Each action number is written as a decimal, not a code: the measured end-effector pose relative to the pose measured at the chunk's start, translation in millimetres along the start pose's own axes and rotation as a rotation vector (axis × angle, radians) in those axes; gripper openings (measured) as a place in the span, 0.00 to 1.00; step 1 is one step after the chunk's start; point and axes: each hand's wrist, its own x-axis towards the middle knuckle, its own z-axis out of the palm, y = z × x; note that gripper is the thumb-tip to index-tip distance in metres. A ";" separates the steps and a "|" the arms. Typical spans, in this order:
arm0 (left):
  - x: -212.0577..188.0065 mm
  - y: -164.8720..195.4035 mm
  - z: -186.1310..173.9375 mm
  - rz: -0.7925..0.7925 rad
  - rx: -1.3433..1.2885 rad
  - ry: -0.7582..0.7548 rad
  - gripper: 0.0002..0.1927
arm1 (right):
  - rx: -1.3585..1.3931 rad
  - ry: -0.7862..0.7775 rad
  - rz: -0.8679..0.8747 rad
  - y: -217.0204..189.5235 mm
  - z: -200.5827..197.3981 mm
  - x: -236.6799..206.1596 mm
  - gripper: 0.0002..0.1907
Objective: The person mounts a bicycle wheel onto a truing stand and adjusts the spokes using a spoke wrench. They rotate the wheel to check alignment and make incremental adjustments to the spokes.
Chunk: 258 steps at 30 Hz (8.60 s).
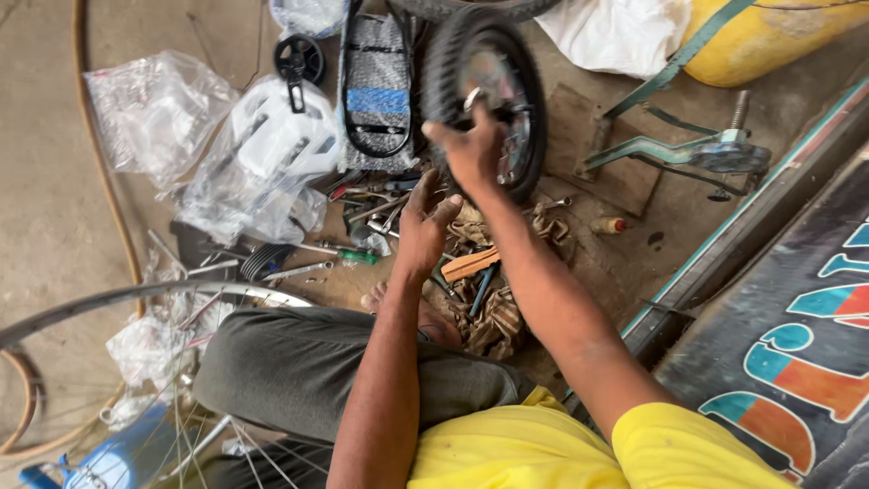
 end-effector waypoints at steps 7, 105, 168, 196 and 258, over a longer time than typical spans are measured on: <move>17.2 -10.1 18.5 -0.133 0.028 0.027 0.39 | 0.160 0.100 -0.285 -9.1 -113.8 -29.4 0.12; -378.0 119.7 -344.9 0.654 0.536 1.349 0.17 | -0.320 -0.716 -0.821 -48.7 311.9 -267.7 0.22; -396.8 150.2 -390.4 0.322 0.270 1.528 0.28 | -0.626 -1.804 -1.416 99.6 539.4 -265.4 0.07; -367.0 148.6 -382.0 0.440 0.232 1.383 0.26 | -0.415 -1.928 -0.342 -82.0 508.9 -118.4 0.16; -402.5 99.8 -439.2 0.877 0.118 1.362 0.08 | 0.505 -1.016 0.475 -47.5 418.7 -195.6 0.18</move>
